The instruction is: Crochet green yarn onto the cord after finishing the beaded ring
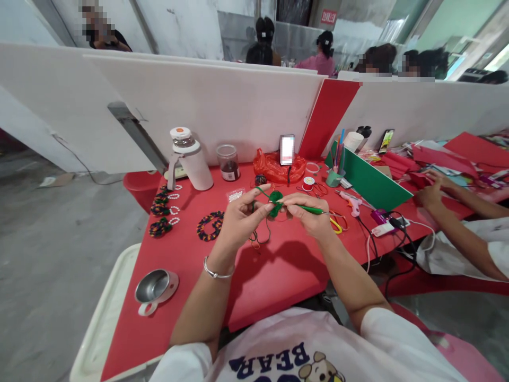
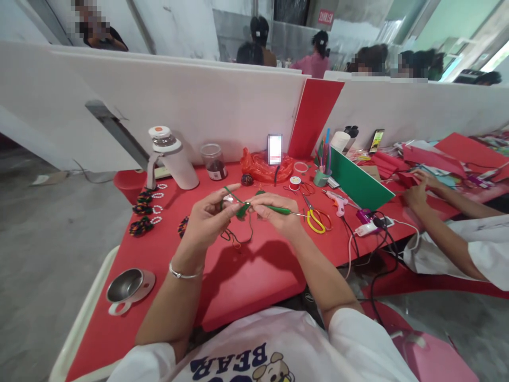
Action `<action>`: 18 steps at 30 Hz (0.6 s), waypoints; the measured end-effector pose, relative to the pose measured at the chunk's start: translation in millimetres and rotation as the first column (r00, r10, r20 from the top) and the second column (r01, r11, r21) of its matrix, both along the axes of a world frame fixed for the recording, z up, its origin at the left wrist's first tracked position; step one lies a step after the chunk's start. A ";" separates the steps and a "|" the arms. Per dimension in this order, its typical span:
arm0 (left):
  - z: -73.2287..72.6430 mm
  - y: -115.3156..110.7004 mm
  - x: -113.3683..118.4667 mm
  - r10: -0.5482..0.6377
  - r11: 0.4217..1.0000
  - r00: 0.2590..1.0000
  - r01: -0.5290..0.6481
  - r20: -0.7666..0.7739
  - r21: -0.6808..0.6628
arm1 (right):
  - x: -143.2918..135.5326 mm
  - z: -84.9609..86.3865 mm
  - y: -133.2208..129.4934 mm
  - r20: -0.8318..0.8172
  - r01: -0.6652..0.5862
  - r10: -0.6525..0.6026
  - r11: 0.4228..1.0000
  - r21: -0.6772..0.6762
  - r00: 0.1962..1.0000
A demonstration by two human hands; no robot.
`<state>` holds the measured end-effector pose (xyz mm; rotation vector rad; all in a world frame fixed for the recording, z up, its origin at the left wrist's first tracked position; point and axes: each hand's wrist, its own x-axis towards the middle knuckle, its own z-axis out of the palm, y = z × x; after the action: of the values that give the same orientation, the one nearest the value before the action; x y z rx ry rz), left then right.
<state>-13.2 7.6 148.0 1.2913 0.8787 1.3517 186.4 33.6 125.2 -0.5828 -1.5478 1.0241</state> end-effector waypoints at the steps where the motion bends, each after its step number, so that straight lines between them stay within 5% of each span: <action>1: 0.7 -0.7 1.4 -0.001 1.000 1.000 0.001 0.006 -0.006 | -1.2 -0.8 -0.6 -0.013 0.003 -0.003 1.000 0.003 1.000; 18: -4.6 -0.4 12.7 0.006 0.999 0.996 -0.009 0.091 0.032 | -7.7 -6.9 -5.5 -0.102 0.086 -0.095 0.992 -0.089 0.990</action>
<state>-0.5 7.2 143.5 1.2428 0.8026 1.4245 178.7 28.1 118.4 -0.6417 -1.3785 1.0390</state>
